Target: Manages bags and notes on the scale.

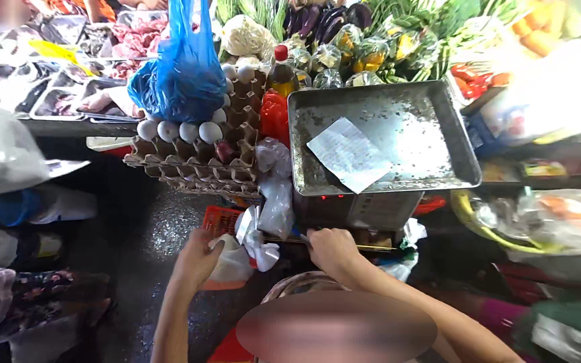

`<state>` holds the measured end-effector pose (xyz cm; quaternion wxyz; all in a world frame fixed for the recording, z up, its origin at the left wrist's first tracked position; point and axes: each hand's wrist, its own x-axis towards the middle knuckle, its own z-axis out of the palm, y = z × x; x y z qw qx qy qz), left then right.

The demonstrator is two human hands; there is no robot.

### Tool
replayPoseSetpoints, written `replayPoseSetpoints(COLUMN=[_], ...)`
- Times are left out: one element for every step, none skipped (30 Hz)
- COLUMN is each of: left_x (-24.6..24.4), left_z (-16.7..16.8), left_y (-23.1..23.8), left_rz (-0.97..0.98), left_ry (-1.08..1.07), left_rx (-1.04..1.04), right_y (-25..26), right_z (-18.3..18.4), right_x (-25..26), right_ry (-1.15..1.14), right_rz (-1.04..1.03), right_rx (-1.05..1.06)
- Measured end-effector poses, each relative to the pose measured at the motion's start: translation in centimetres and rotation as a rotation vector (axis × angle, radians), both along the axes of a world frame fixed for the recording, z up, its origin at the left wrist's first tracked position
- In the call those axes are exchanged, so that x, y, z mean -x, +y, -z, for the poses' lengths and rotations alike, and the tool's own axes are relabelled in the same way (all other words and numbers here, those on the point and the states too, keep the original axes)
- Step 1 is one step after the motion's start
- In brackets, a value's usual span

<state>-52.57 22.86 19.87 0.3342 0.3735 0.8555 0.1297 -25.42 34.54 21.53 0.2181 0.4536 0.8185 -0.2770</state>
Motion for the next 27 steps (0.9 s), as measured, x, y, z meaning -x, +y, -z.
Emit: replayPoseSetpoints(left_x=[-0.2,-0.5,-0.8,-0.8,-0.7,-0.4,0.2,0.8,1.4,1.7,1.9,2.3,2.7,2.8,2.1,-0.1,-2.2,-3.9,-5.3,-6.4,-7.4,-8.3,-9.2,-10.0,-10.6,-10.9,-11.0], left_z=[-2.0,-4.3,-6.7,-9.1,-11.2,-13.0,-14.3,-15.3,-15.9,-16.3,-16.3,-16.3,-16.1,-16.1,-16.3,-16.8,-16.9,-16.8,-16.7,-16.5,-16.4,-16.5,-16.7,-16.8,-17.0,-16.9,-16.8], left_y=[-1.1,-2.1,-3.2,-4.4,-5.6,-6.8,-7.8,-8.6,-9.3,-9.7,-10.0,-10.2,-10.0,-9.3,-7.9,-5.6,-3.7,-1.9,-0.2,1.4,2.8,3.9,4.9,5.8,6.4,6.9,7.2], left_rz=[-0.026,-0.044,-0.051,-0.041,-0.013,0.007,0.025,0.047,0.06,0.041,0.001,-0.028,-0.039,-0.035,-0.037,-0.089,-0.096,-0.052,0.01,0.073,0.145,0.222,0.297,0.365,0.418,0.446,0.457], left_ry=[0.045,0.108,0.176,0.229,0.259,0.237,0.154,0.055,-0.028,-0.095,-0.161,-0.237,-0.308,-0.356,-0.362,-0.333,-0.317,-0.322,-0.323,-0.336,-0.364,-0.392,-0.417,-0.459,-0.517,-0.59,-0.641], left_rx=[-0.056,-0.109,-0.158,-0.219,-0.308,-0.427,-0.589,-0.746,-0.875,-0.979,-1.066,-1.138,-1.186,-1.215,-1.234,-1.277,-1.312,-1.348,-1.348,-1.335,-1.31,-1.273,-1.233,-1.204,-1.18,-1.165,-1.15], right_y=[0.1,0.2,0.0,-0.1,-0.2,-0.3,-0.4,-0.4,-0.4,-0.6,-0.6,-0.7,-0.8,-0.8,-0.9,-1.1,-1.5,-1.9,-2.1,-2.3,-2.4,-2.5,-2.6,-2.9,-3.2,-3.6,-3.8], right_z=[0.6,1.4,2.2,2.8,3.3,3.8,4.2,4.5,4.9,5.2,5.2,5.0,4.8,4.7,4.6,4.5,4.6,4.7,4.8,4.9,4.9,5.0,5.2,5.4,5.6,5.9,6.3], right_x=[-0.2,-0.4,-0.6,-0.7,-0.7,-0.6,-0.3,0.0,0.2,0.3,0.2,0.0,-0.4,-0.9,-1.6,-2.4,-3.2,-3.8,-4.2,-4.3,-4.3,-4.2,-4.2,-4.0,-3.9,-3.6,-3.4], right_ry=[-0.022,-0.007,0.036,0.092,0.15,0.191,0.201,0.209,0.231,0.251,0.252,0.237,0.226,0.223,0.247,0.314,0.444,0.605,0.763,0.879,0.927,0.939,0.921,0.887,0.857,0.838,0.828], right_rz=[-0.015,-0.038,-0.052,-0.057,-0.056,-0.052,-0.045,-0.035,-0.028,-0.028,-0.031,-0.036,-0.042,-0.044,-0.03,0.003,0.049,0.098,0.143,0.186,0.223,0.244,0.256,0.261,0.272,0.28,0.29], right_rx=[0.065,0.071,0.045,0.013,-0.021,-0.048,-0.06,-0.078,-0.117,-0.158,-0.179,-0.176,-0.163,-0.142,-0.127,-0.12,-0.138,-0.12,-0.059,0.02,0.052,0.009,-0.079,-0.172,-0.25,-0.313,-0.352])
